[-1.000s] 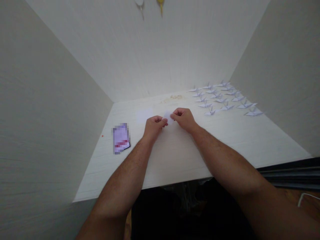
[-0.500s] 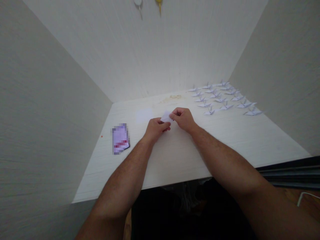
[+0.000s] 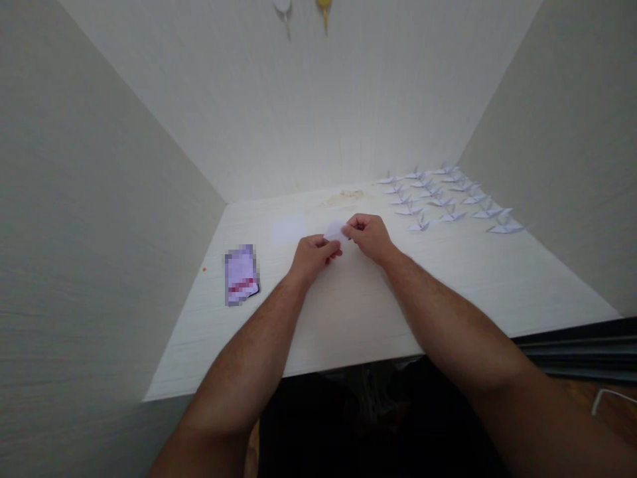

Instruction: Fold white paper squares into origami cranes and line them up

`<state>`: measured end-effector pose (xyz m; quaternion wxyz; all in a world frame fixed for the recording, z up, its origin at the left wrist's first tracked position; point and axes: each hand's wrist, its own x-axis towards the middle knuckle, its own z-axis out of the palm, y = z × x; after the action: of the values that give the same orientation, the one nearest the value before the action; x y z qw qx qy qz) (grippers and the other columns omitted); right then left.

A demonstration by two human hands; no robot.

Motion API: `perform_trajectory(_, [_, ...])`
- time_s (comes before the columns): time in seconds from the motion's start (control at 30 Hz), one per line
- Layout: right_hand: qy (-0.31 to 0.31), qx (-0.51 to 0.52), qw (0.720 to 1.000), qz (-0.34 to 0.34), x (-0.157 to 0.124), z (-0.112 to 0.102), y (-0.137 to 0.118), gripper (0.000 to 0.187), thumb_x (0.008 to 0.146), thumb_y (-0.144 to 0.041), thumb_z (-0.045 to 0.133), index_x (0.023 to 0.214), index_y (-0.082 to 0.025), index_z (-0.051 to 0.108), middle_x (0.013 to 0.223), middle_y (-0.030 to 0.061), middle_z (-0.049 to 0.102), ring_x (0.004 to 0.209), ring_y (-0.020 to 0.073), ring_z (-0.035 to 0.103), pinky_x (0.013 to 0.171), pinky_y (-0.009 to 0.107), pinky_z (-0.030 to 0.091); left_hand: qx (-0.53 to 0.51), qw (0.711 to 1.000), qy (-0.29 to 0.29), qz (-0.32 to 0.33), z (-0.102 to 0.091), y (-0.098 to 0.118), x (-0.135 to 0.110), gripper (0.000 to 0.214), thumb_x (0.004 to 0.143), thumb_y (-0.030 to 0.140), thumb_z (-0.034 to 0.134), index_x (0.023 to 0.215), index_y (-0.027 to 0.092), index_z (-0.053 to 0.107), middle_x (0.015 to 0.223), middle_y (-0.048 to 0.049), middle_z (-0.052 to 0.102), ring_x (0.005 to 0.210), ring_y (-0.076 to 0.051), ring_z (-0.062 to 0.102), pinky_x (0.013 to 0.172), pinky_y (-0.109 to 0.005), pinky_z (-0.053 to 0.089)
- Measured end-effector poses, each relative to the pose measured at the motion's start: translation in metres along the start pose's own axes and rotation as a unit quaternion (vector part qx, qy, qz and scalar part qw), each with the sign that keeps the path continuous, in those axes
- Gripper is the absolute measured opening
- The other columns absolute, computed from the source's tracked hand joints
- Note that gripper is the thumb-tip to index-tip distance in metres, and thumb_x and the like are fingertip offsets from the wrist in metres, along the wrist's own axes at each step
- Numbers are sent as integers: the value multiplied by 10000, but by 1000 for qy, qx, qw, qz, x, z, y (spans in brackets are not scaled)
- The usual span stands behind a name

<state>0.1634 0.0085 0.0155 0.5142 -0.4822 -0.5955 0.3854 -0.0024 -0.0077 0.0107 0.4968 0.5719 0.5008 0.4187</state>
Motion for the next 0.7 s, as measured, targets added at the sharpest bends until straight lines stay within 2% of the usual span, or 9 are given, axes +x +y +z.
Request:
perform_trajectory(0.1, [-16, -14, 1000, 0, 0, -1, 2, 173, 699, -319, 661, 625, -170, 614, 569, -9, 598, 528, 105, 477, 541, 258, 379, -32, 998, 44, 32, -3, -1, 3, 224, 674, 360, 755, 708, 151, 683, 620, -10, 640, 504, -87, 496, 494, -224, 379])
perform_trajectory(0.17, [-25, -33, 999, -3, 0, 0, 3, 182, 707, -329, 664, 634, -165, 634, 575, -4, 611, 531, 107, 488, 543, 259, 380, -51, 996, 65, 42, -4, -3, 5, 211, 662, 341, 766, 717, 159, 674, 561, 22, 585, 480, -77, 461, 464, -212, 339])
perform_trajectory(0.27, [-2, -41, 999, -4, -1, 4, 6, 205, 703, -362, 691, 669, -162, 659, 582, -3, 622, 538, 111, 502, 538, 258, 387, -74, 992, 94, 48, -3, -5, 8, 198, 658, 322, 759, 707, 161, 653, 488, 52, 507, 427, -65, 395, 419, -208, 270])
perform_trajectory(0.4, [37, 23, 999, 3, 0, 8, 8, 217, 670, -355, 721, 762, -165, 672, 661, 10, 664, 583, 121, 554, 560, 262, 439, -130, 981, 137, 32, 0, -6, 9, 235, 625, 313, 765, 732, 165, 618, 576, 27, 588, 495, -97, 545, 457, -209, 376])
perform_trajectory(0.5, [51, 48, 998, 6, 1, 8, 8, 192, 678, -339, 706, 769, -174, 666, 663, 9, 663, 589, 124, 562, 569, 269, 466, -167, 975, 145, 7, 1, -3, 7, 280, 597, 309, 782, 740, 166, 589, 667, 10, 623, 584, -131, 642, 487, -211, 425])
perform_trajectory(0.7, [72, 43, 996, -22, 0, 9, 8, 167, 673, -312, 721, 764, -185, 663, 662, -2, 659, 605, 125, 575, 619, 291, 497, -170, 975, 142, -3, 2, 0, 3, 280, 642, 349, 780, 735, 157, 599, 705, -7, 632, 620, -143, 671, 523, -223, 464])
